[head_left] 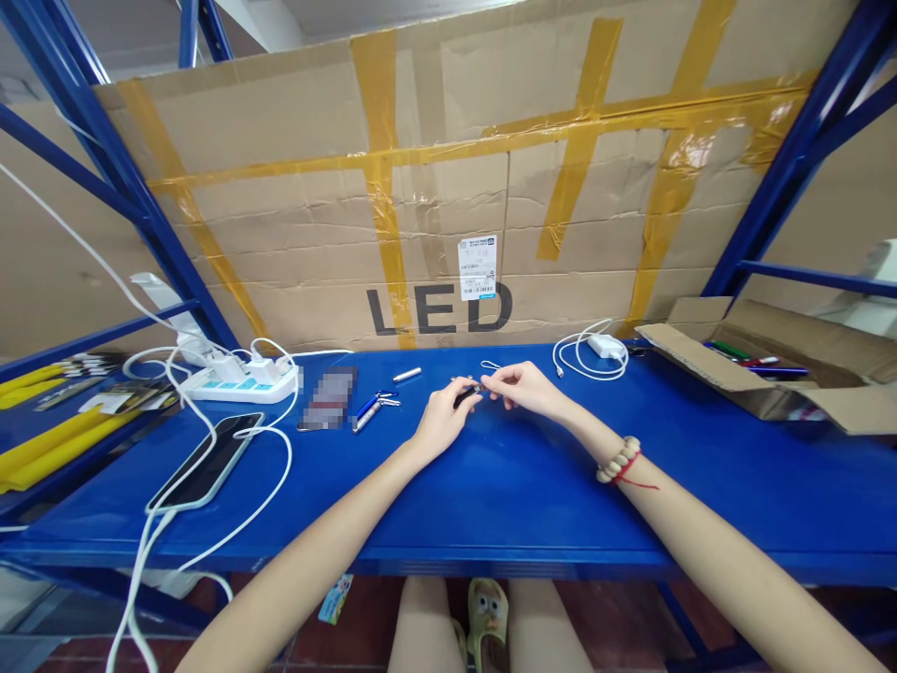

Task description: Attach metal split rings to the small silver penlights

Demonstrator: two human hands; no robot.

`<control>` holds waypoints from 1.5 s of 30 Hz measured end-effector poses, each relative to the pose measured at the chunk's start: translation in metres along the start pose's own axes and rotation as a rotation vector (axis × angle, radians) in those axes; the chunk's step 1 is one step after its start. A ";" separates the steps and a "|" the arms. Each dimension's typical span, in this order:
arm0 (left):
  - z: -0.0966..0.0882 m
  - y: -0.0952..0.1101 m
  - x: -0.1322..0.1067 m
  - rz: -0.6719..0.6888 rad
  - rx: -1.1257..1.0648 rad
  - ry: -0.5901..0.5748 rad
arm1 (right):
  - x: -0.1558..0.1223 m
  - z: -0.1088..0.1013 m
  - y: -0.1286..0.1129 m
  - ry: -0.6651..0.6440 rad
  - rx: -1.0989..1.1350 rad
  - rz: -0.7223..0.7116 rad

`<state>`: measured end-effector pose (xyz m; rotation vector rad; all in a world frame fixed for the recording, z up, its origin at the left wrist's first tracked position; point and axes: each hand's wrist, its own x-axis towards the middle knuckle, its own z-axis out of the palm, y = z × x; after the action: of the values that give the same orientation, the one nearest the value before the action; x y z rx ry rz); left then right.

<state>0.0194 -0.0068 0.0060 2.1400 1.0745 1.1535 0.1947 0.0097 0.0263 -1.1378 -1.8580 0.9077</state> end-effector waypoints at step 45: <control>0.001 0.007 -0.010 0.058 -0.038 -0.103 | -0.003 -0.008 -0.007 -0.069 0.045 -0.190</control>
<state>0.0191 -0.0190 0.0054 2.1883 0.9432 1.0687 0.1997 0.0058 0.0348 -0.8948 -1.9534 0.8845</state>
